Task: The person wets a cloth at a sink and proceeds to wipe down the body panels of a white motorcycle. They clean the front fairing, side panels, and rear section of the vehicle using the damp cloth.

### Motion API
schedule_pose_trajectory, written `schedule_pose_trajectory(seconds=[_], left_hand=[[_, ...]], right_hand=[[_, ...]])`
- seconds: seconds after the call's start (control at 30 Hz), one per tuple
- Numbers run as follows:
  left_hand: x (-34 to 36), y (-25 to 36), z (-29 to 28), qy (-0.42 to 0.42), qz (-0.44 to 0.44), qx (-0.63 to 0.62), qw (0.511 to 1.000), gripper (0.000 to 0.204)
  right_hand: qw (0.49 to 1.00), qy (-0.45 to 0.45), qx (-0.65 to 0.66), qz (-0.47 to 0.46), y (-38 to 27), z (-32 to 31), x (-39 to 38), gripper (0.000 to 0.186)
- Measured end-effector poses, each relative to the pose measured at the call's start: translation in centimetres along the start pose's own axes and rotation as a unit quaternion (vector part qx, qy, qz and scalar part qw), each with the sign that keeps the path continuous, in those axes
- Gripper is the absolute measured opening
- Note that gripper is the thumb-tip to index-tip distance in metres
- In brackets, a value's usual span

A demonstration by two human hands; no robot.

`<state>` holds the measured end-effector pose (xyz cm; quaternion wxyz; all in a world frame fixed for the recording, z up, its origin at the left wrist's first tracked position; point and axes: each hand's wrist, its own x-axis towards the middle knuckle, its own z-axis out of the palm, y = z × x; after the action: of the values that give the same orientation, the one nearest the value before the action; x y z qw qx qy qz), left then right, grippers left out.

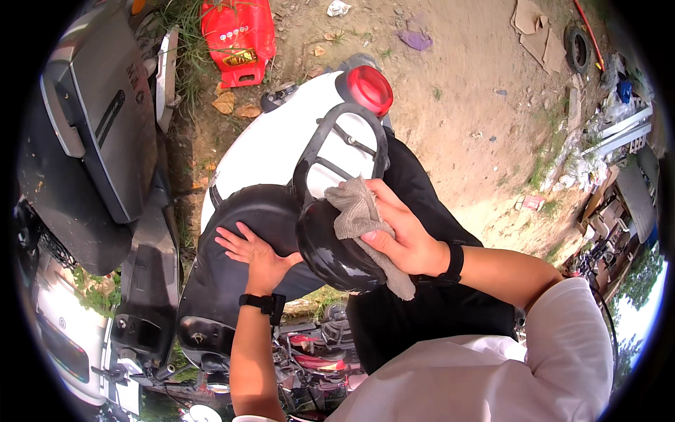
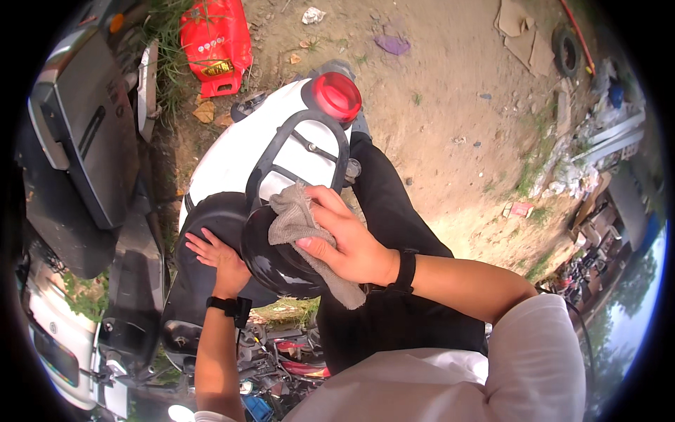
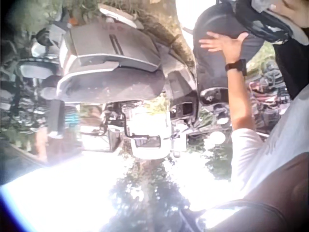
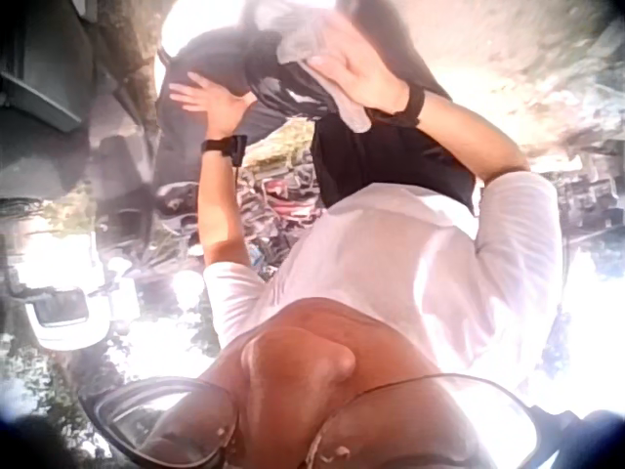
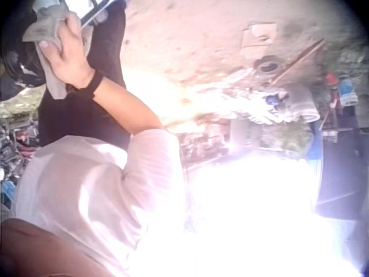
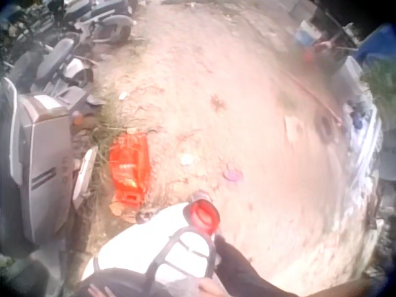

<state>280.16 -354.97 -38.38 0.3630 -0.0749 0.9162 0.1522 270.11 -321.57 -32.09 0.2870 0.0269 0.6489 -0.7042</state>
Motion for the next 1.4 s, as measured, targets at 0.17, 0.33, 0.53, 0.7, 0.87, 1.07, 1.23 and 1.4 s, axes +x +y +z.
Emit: schedule_pose_trajectory(seconds=[0.17, 0.33, 0.53, 0.7, 0.87, 1.07, 1.23, 1.4], left_hand=[[0.2, 0.5, -0.6, 0.003, -0.007, 0.019, 1.0, 0.171], [1.2, 3.4, -2.8, -0.05, -0.052, -0.001, 0.997, 0.157], [3.0, 6.0, -5.4, 0.198, -0.053, -0.069, 0.976, 0.056], [9.2, 7.4, -2.7, 0.297, -0.066, -0.008, 0.953, 0.037], [10.4, 7.0, -1.0, 0.319, -0.055, 0.089, 0.942, 0.029], [10.2, 3.2, 0.5, 0.351, -0.014, 0.087, 0.932, 0.03], [9.9, 8.0, -1.9, 0.333, 0.008, 0.067, 0.94, 0.029], [9.5, 7.8, -1.6, 0.343, 0.001, 0.074, 0.936, 0.029]], right_hand=[[0.992, -0.072, -0.031, -0.097, 0.9, 0.6, 7.0, 0.039], [0.938, -0.065, -0.318, -0.122, 6.7, -0.6, 13.3, 0.043], [0.99, 0.003, -0.115, -0.086, 7.7, -0.5, 6.8, 0.037], [0.995, -0.042, 0.036, -0.087, 6.6, -0.6, 4.7, 0.03], [0.968, -0.01, -0.207, -0.142, 5.9, 0.1, 8.9, 0.039], [0.904, 0.105, -0.403, -0.093, 9.2, -1.9, 13.3, 0.034], [0.911, 0.164, -0.374, 0.068, 15.9, -8.0, 13.8, 0.036], [0.934, 0.097, -0.337, -0.065, 10.7, -4.3, 12.1, 0.036]])
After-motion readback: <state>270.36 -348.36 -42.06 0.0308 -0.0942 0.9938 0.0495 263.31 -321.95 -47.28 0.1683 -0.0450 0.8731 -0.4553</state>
